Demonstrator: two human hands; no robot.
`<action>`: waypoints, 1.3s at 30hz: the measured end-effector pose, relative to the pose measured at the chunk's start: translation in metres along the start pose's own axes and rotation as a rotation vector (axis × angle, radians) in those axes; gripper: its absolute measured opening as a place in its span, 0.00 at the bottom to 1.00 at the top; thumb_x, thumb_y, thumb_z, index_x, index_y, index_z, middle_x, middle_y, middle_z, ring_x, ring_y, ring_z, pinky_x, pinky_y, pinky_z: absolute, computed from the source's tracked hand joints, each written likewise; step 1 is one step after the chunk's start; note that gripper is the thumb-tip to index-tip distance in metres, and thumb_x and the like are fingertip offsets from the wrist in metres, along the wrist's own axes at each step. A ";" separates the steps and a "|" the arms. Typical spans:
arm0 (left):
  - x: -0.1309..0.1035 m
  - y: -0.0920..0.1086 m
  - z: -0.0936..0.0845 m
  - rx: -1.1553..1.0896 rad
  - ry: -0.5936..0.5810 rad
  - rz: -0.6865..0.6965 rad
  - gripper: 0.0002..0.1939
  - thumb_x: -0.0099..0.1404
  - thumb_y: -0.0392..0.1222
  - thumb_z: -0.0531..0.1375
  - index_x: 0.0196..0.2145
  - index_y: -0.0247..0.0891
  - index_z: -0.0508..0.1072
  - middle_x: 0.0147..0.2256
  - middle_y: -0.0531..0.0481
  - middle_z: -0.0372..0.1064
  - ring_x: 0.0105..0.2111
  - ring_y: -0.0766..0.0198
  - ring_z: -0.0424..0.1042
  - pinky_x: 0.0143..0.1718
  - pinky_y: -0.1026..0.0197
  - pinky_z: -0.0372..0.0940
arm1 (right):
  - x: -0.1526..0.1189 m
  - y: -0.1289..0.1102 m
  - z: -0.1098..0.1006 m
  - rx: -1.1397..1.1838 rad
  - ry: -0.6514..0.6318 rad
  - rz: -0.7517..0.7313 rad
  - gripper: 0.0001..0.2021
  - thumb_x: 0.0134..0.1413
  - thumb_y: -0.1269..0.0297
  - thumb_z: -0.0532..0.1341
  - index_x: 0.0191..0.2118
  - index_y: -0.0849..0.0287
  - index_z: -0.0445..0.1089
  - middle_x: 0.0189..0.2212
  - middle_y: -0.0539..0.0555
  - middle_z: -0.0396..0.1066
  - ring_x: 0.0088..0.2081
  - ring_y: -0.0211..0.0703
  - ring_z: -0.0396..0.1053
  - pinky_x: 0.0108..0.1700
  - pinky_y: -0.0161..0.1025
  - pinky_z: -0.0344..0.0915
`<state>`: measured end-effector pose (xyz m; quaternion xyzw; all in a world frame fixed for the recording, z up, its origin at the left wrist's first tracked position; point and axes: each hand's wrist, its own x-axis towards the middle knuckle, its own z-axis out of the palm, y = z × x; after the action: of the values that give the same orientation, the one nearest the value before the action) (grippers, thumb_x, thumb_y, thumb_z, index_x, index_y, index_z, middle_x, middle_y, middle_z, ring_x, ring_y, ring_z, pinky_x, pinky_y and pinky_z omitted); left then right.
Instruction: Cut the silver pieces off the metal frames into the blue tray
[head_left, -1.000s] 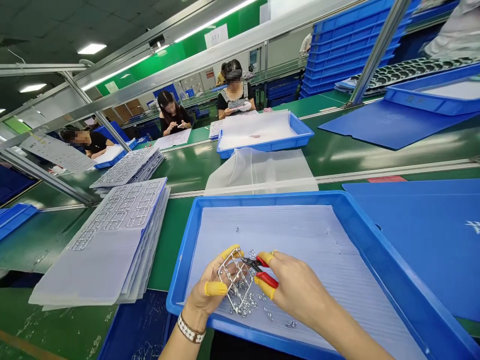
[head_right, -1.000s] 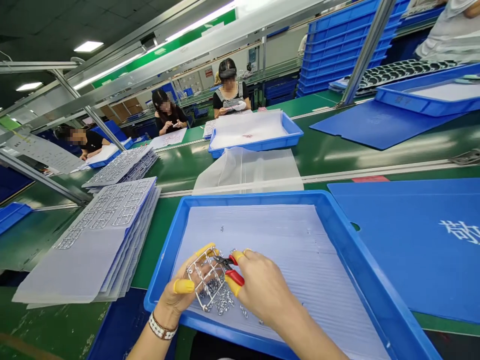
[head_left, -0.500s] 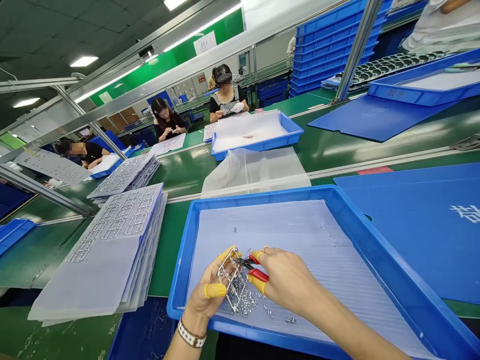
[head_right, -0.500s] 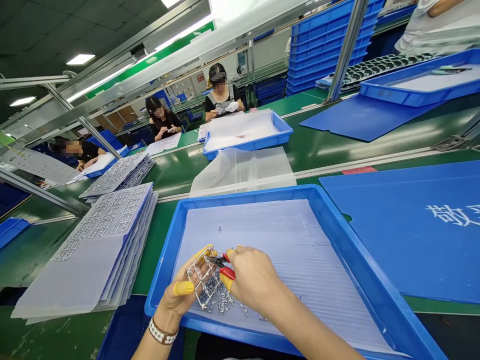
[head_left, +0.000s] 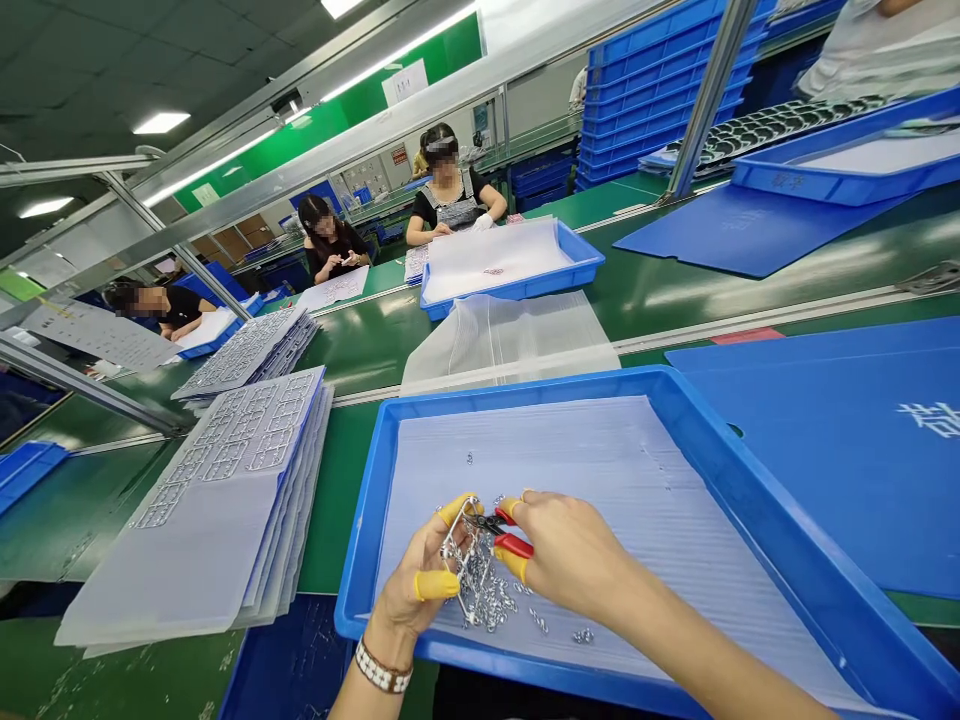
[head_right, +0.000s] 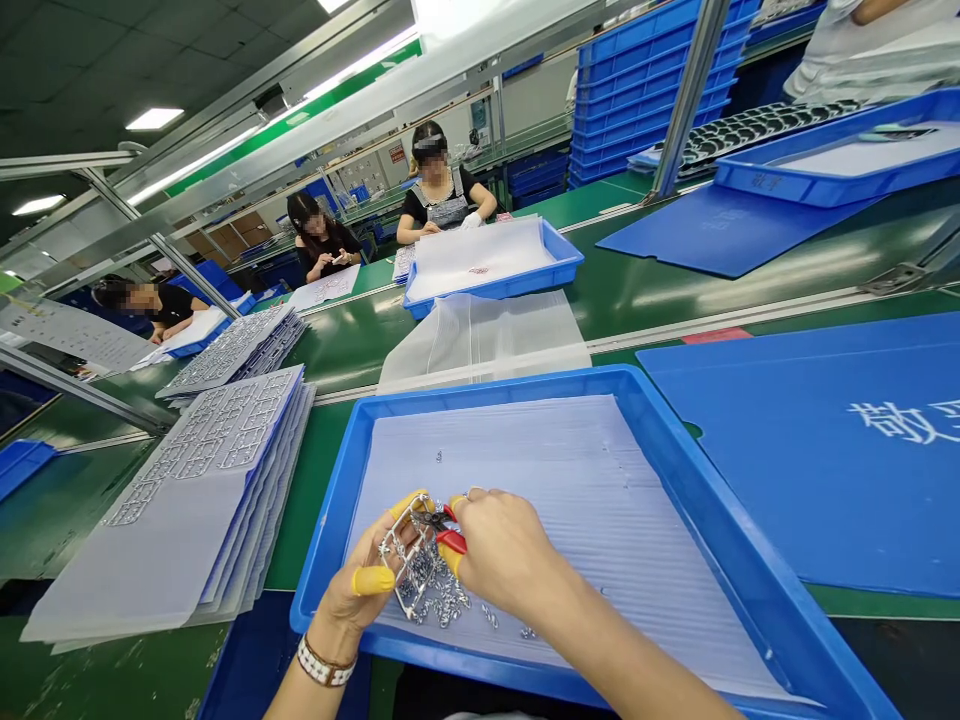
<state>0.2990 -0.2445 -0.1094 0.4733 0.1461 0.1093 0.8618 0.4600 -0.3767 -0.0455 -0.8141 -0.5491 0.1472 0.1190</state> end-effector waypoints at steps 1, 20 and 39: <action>0.000 0.000 0.000 0.011 0.001 -0.003 0.47 0.40 0.46 0.74 0.58 0.37 0.66 0.59 0.39 0.61 0.63 0.39 0.50 0.65 0.46 0.43 | 0.000 0.000 0.000 -0.005 -0.007 0.001 0.08 0.52 0.62 0.58 0.34 0.59 0.72 0.29 0.57 0.73 0.31 0.49 0.73 0.28 0.38 0.57; 0.000 0.001 -0.002 -0.025 0.018 0.015 0.44 0.42 0.46 0.72 0.57 0.38 0.67 0.59 0.40 0.62 0.63 0.41 0.51 0.64 0.47 0.44 | -0.005 -0.008 -0.009 -0.027 -0.002 -0.016 0.09 0.53 0.61 0.58 0.35 0.60 0.72 0.32 0.59 0.75 0.34 0.51 0.73 0.32 0.40 0.61; 0.000 0.004 0.000 -0.007 0.014 0.052 0.45 0.42 0.40 0.73 0.58 0.40 0.65 0.60 0.41 0.61 0.64 0.42 0.49 0.64 0.48 0.46 | -0.010 -0.022 -0.011 0.042 0.005 -0.072 0.06 0.52 0.63 0.59 0.34 0.59 0.70 0.30 0.58 0.75 0.33 0.50 0.74 0.32 0.39 0.61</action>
<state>0.2990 -0.2422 -0.1067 0.4732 0.1393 0.1355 0.8593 0.4417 -0.3781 -0.0267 -0.7913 -0.5746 0.1524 0.1426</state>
